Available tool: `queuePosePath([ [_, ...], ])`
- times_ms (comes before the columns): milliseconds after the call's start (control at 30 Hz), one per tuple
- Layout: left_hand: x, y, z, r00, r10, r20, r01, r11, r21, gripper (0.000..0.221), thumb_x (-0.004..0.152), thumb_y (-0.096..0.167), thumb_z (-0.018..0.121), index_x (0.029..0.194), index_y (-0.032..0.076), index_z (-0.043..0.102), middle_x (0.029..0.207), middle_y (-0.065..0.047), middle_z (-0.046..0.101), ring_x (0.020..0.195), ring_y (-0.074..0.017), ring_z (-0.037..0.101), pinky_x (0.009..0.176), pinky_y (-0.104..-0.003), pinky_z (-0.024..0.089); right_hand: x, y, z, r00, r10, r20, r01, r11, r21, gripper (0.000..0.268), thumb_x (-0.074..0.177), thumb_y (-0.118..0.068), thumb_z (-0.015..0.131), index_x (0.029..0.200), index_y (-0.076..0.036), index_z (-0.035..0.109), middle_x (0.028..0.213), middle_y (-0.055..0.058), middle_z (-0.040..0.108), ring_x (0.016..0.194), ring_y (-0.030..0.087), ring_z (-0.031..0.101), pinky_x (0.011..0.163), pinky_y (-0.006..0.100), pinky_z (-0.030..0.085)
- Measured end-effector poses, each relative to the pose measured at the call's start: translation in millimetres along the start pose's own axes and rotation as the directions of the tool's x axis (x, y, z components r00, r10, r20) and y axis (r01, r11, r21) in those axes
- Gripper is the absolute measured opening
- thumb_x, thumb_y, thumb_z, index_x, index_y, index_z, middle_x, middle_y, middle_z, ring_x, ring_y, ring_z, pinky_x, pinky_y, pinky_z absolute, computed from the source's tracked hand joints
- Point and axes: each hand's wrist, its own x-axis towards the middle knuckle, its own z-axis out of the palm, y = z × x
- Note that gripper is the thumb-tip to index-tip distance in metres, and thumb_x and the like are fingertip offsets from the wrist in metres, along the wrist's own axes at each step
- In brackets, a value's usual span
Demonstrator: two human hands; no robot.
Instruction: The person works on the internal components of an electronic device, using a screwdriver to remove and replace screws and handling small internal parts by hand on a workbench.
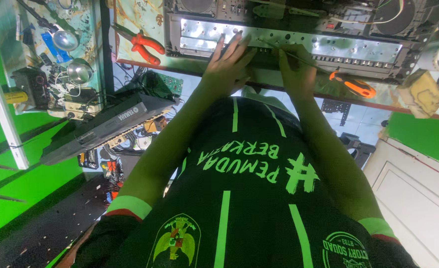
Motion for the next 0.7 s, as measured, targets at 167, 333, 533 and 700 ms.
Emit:
queuePosePath([
  [167, 3, -10, 8, 0.998, 0.048, -0.028, -0.047, 0.998, 0.039, 0.078, 0.094, 0.052, 0.076, 0.158, 0.013, 0.051, 0.171, -0.016, 0.016, 0.158, -0.0362, 0.009, 0.123, -0.07, 0.009, 2, 0, 5, 0.998, -0.042, -0.045, 0.027, 0.957, -0.288, 0.007, 0.105, -0.004, 0.072, 0.112, -0.001, 0.07, 0.092, 0.012, 0.075, 0.081, 0.015, 0.067, 0.071, 0.027, 0.052],
  [333, 10, -9, 2, 0.993, 0.015, 0.118, -0.02, 0.999, 0.041, 0.073, 0.097, 0.052, 0.068, 0.158, 0.018, 0.046, 0.17, -0.018, 0.016, 0.157, -0.0399, 0.01, 0.122, -0.071, 0.007, 5, -5, 9, 0.98, -0.196, -0.01, 0.174, 0.89, -0.422, 0.009, 0.105, -0.003, 0.074, 0.112, -0.001, 0.069, 0.097, 0.014, 0.077, 0.082, 0.016, 0.074, 0.072, 0.028, 0.057],
  [533, 16, -9, -5, 0.99, 0.024, 0.14, -0.025, 1.0, 0.01, 0.077, 0.098, 0.051, 0.065, 0.161, 0.015, 0.04, 0.17, -0.017, 0.017, 0.155, -0.0422, 0.016, 0.123, -0.067, 0.007, 0, -17, 13, 0.979, -0.202, -0.014, 0.178, 0.893, -0.414, 0.008, 0.106, -0.002, 0.073, 0.111, 0.0, 0.068, 0.089, 0.011, 0.075, 0.074, 0.013, 0.07, 0.066, 0.027, 0.054],
  [700, 13, -10, -7, 0.996, 0.045, 0.079, -0.045, 0.999, -0.003, 0.074, 0.103, 0.047, 0.065, 0.164, 0.015, 0.038, 0.174, -0.013, 0.019, 0.158, -0.0399, 0.022, 0.128, -0.063, 0.01, 2, -20, 17, 0.98, -0.196, -0.021, 0.172, 0.903, -0.394, 0.005, 0.105, 0.001, 0.073, 0.108, 0.001, 0.069, 0.083, 0.009, 0.072, 0.069, 0.009, 0.062, 0.061, 0.025, 0.047],
])
